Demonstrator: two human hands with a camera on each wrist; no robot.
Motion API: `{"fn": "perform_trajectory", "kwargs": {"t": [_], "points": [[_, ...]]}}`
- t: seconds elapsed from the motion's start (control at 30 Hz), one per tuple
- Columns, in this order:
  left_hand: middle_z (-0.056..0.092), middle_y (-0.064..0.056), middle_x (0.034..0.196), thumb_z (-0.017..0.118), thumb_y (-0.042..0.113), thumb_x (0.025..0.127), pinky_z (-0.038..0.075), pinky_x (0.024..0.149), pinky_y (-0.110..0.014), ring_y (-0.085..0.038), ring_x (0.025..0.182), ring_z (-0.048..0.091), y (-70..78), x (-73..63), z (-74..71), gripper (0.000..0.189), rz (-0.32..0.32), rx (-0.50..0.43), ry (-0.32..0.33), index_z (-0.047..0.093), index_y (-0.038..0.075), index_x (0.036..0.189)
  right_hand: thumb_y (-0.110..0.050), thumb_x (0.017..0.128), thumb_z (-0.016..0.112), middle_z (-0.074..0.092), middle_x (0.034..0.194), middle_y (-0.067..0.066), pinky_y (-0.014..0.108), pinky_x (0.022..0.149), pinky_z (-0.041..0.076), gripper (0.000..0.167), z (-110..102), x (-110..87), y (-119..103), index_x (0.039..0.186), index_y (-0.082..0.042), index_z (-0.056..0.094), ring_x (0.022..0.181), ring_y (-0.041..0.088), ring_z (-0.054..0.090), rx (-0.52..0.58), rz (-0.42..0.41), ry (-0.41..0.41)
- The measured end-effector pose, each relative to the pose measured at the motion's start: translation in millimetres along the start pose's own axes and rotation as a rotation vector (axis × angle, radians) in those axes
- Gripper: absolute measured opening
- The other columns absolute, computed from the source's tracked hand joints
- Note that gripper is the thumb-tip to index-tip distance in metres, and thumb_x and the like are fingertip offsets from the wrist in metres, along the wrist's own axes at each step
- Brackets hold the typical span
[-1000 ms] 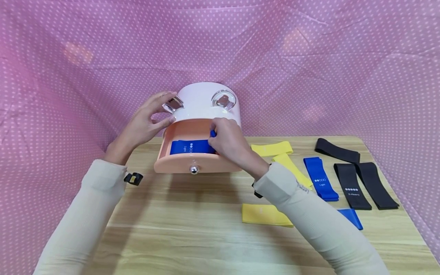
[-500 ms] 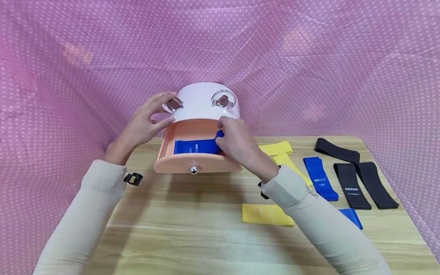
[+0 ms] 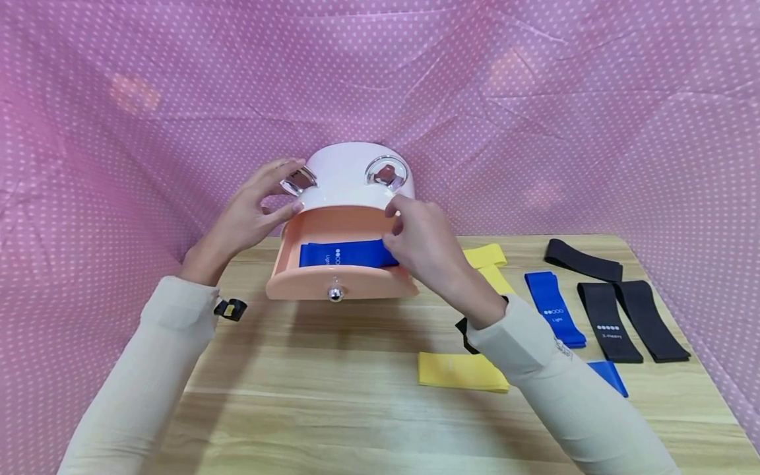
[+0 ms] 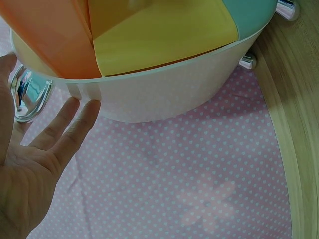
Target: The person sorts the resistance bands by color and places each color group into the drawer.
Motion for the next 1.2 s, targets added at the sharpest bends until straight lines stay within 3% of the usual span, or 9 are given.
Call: {"fn": "perform_trajectory", "kwargs": {"t": [0.17,0.37,0.53,0.8,0.97,1.2], "points": [[0.037,0.001,0.167,0.074,0.029,0.099,0.054,0.107,-0.060,-0.034,0.131,0.060,0.7,-0.4,-0.4,0.069,-0.016,0.011,-0.004,0.043,0.041,0.159,-0.004,0.094,0.071,0.077,0.105,0.019,0.043,0.074,0.065,0.025,-3.4,-14.3,-4.5,0.118,0.001,0.072,0.088,0.031,0.073,0.028,-0.038,0.042],[0.037,0.002,0.167,0.074,0.030,0.099,0.047,0.115,-0.064,-0.034,0.133,0.059,1.2,-0.2,-0.8,0.069,-0.019,0.024,-0.007,0.043,0.040,0.159,-0.002,0.091,0.077,0.077,0.094,0.016,0.030,0.063,0.060,0.023,-2.3,-32.7,-10.9,0.114,0.001,0.074,0.075,0.024,0.070,0.060,-0.156,0.110],[0.037,0.002,0.167,0.074,0.029,0.099,0.049,0.112,-0.063,-0.034,0.134,0.058,0.6,-0.5,-1.0,0.069,-0.019,0.023,-0.010,0.042,0.040,0.160,-0.002,0.089,0.080,0.076,0.087,0.012,0.023,0.059,0.055,0.022,2.5,-47.2,-17.3,0.110,0.000,0.075,0.070,0.020,0.066,0.061,-0.252,0.168],[0.037,0.003,0.167,0.074,0.032,0.100,0.047,0.114,-0.064,-0.033,0.137,0.056,0.1,-0.2,-1.0,0.069,-0.031,0.032,-0.014,0.041,0.043,0.160,-0.002,0.086,0.083,0.072,0.080,0.006,0.024,0.059,0.058,0.021,16.5,-68.3,-26.2,0.105,-0.001,0.075,0.067,0.012,0.063,0.028,-0.405,0.244],[0.036,0.003,0.168,0.073,0.033,0.100,0.047,0.114,-0.065,-0.034,0.138,0.055,0.3,-0.8,-1.1,0.069,-0.041,0.039,-0.017,0.040,0.044,0.160,-0.002,0.085,0.083,0.074,0.081,0.006,0.022,0.057,0.058,0.020,28.1,-76.6,-28.0,0.104,0.000,0.075,0.066,0.010,0.064,0.052,-0.484,0.255],[0.036,0.003,0.167,0.072,0.033,0.100,0.056,0.105,-0.061,-0.034,0.137,0.056,1.5,-1.6,-1.4,0.069,-0.029,0.024,-0.015,0.040,0.042,0.160,0.001,0.085,0.082,0.076,0.082,0.003,0.017,0.056,0.056,0.020,45.0,-78.1,-24.7,0.104,-0.002,0.076,0.067,0.006,0.064,0.120,-0.575,0.263]]}}
Point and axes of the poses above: each hand's wrist, its own x-axis towards the middle knuckle, its own z-axis out of the palm, y = z × x, the point moved 3 cm from there along x, towards the middle knuckle
